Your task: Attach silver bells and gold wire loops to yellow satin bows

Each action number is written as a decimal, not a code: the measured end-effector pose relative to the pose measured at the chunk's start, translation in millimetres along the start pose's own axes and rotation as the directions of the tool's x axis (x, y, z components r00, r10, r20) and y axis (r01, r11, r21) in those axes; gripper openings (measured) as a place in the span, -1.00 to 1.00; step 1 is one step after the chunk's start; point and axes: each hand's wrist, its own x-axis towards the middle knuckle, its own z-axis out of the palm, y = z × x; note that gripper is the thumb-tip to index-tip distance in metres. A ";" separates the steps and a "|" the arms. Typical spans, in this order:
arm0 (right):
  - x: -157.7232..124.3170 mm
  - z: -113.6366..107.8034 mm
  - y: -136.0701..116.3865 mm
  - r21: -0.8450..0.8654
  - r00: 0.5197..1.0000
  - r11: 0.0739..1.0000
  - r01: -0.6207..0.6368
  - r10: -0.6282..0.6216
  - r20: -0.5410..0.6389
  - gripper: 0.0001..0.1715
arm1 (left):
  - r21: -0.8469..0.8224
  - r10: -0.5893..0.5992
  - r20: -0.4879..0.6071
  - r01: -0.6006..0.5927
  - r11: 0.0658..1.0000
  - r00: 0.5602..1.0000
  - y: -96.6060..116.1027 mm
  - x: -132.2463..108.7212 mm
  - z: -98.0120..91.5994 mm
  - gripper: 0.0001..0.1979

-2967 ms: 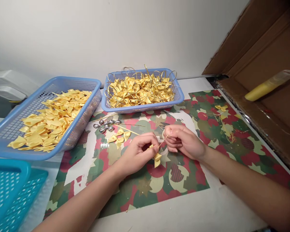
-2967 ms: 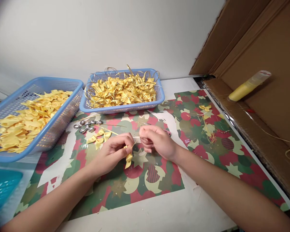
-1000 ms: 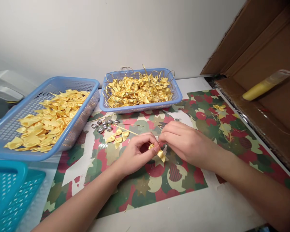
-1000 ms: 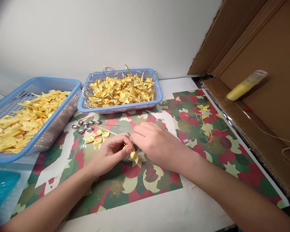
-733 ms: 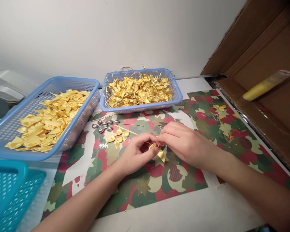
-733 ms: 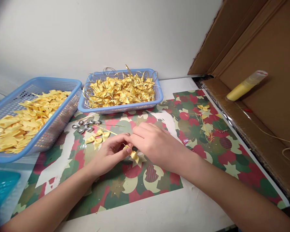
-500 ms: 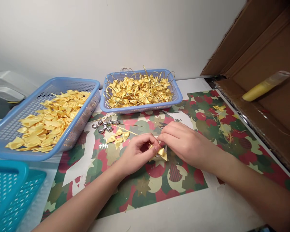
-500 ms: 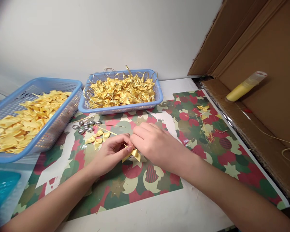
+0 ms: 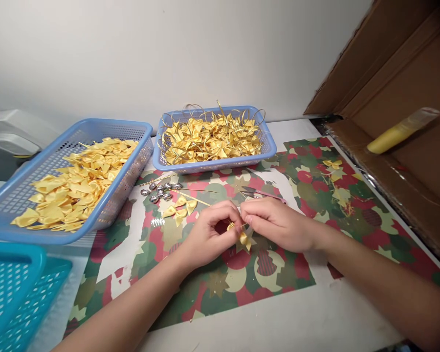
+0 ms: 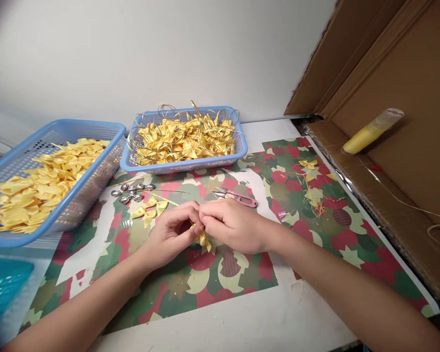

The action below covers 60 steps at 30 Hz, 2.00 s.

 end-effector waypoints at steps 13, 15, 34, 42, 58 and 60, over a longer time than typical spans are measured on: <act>7.3 17.7 14.7 0.676 0.985 0.728 -0.117 0.170 -0.011 -0.66 | -0.035 -0.056 0.009 0.056 0.998 0.998 0.2 -0.7 -1.9 -0.87; 6.9 16.9 14.1 0.630 0.983 0.765 -0.131 0.185 -0.019 -0.68 | -0.031 -0.071 0.016 0.072 0.997 0.997 -0.2 -0.9 -1.7 -0.86; 7.0 19.6 17.5 0.630 0.979 0.762 -0.150 0.203 -0.013 -0.67 | -0.053 -0.130 0.029 0.132 0.990 0.991 2.2 0.3 -2.2 -0.88; 2.0 -5.4 5.7 -0.025 0.958 0.991 -0.132 0.121 -0.259 -0.72 | -0.054 -0.151 0.026 0.152 0.987 0.988 3.3 -0.6 -1.6 -0.85; -7.4 -37.3 20.2 -0.526 0.873 0.704 -0.477 0.310 -0.377 -0.72 | -0.116 -0.225 -0.058 0.217 0.969 0.973 4.4 0.7 -0.6 -0.80; -9.5 -40.6 13.7 -0.418 0.875 0.786 -0.455 0.308 -0.375 -0.72 | -0.141 -0.254 -0.072 0.242 0.960 0.965 5.7 1.5 -0.7 -0.80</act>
